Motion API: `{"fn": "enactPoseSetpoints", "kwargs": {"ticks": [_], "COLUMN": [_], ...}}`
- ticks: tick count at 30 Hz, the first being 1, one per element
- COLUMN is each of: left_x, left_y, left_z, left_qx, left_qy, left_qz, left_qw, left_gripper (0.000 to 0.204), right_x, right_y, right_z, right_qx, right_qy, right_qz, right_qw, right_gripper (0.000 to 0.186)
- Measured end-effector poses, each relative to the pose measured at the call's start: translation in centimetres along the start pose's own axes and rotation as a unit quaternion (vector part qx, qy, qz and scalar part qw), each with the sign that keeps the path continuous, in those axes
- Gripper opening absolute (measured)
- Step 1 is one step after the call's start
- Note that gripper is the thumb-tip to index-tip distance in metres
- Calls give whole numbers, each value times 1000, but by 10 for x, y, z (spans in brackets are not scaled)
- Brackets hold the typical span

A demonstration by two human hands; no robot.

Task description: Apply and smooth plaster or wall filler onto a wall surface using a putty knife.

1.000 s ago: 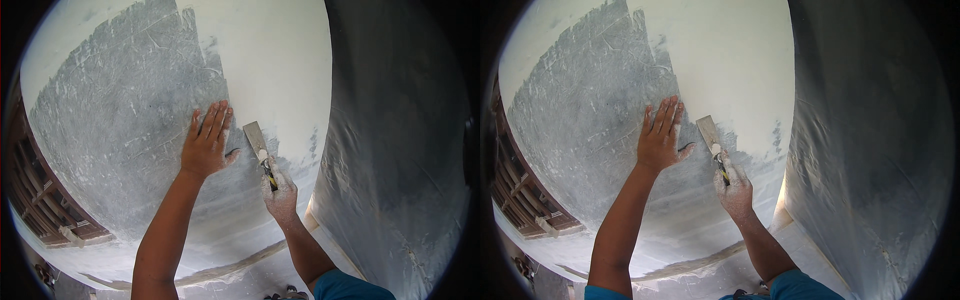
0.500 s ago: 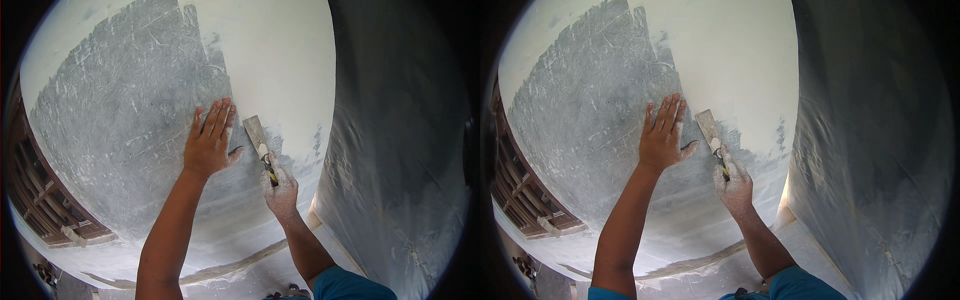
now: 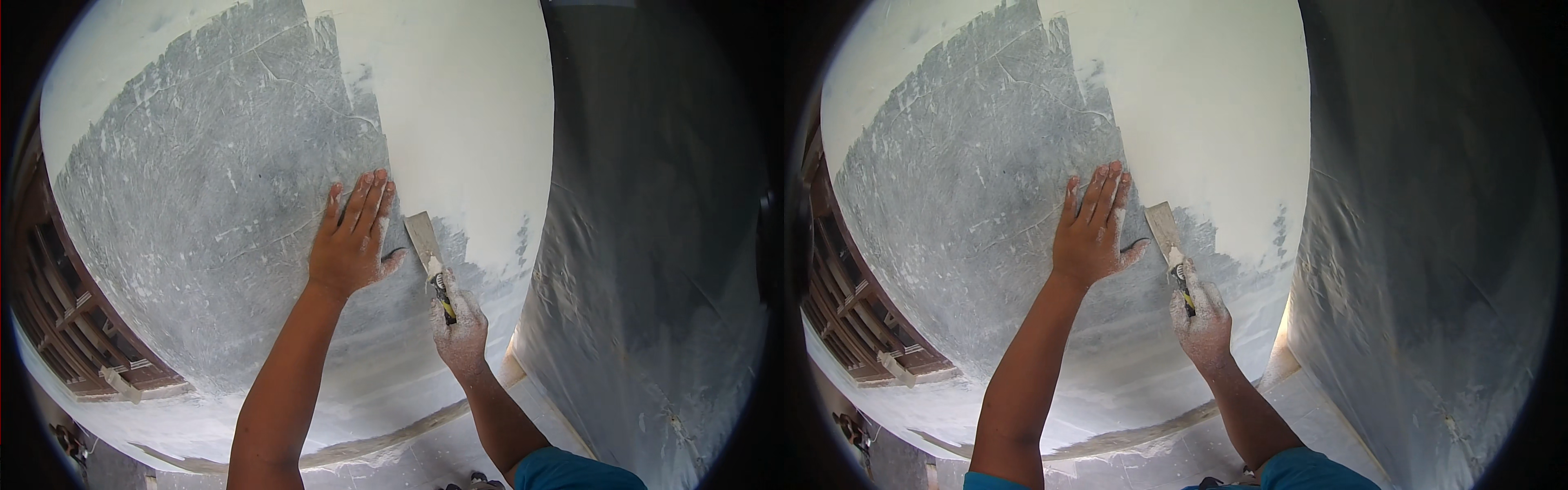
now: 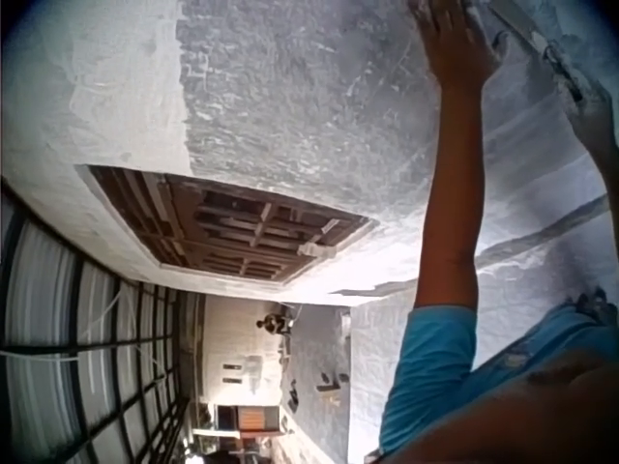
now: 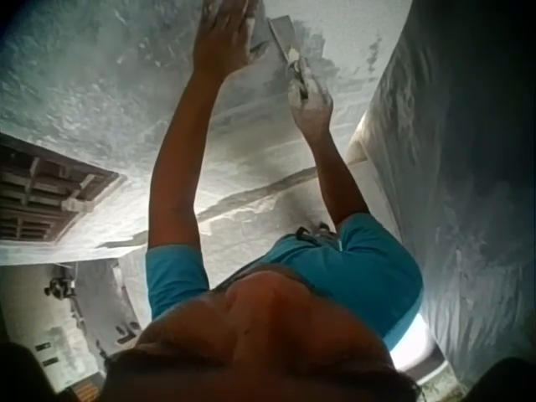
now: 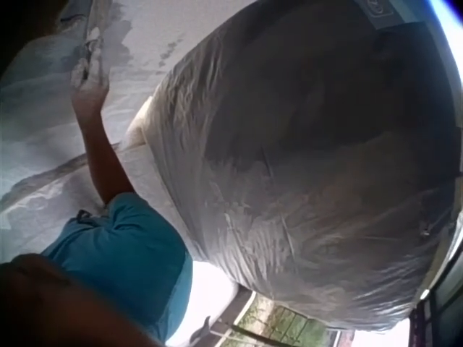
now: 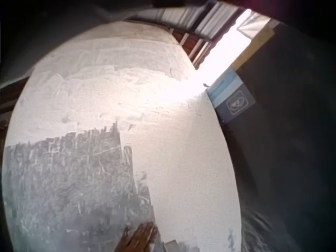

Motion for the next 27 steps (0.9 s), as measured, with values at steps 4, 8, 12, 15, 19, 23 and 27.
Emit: {"fn": "enactPoseSetpoints", "kwargs": {"ticks": [4,8,12,15,19,23,27], "left_x": [-2,0,1,-4,0,-4,-2], "left_y": [0,0,0,-1,0,0,0], "left_z": [3,3,3,3,5,3,4], "left_qx": [-3,1,4,-6,0,-6,-5], "left_qy": [-5,-4,-1,-8,-6,-9,-6], "left_qz": [-2,-4,-7,10,-3,-2,0], "left_qw": [1000,1000,1000,1000,1000,1000,1000], "left_gripper": [108,109,109,109,107,106,105], "right_x": [1,1,5,3,10,6,0], "right_y": [-15,2,-11,-28,-5,-19,-28], "right_z": [4,0,-2,8,-2,9,18], "right_qx": [13,10,7,-16,-2,5,19], "right_qy": [18,9,15,14,2,-4,-6], "right_qz": [8,14,0,-10,-1,0,8], "right_qw": [1000,1000,1000,1000,1000,1000,1000], "right_gripper": [56,55,56,57,56,56,54]}}
Point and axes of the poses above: each hand's wrist, its own y-axis away from the middle knuckle, its own x-axis out of the palm, z = x × y, the point moved 1 cm from there along -y, towards the middle knuckle, and after that the axes turned 13 degrees about z, right-handed, at the moved point
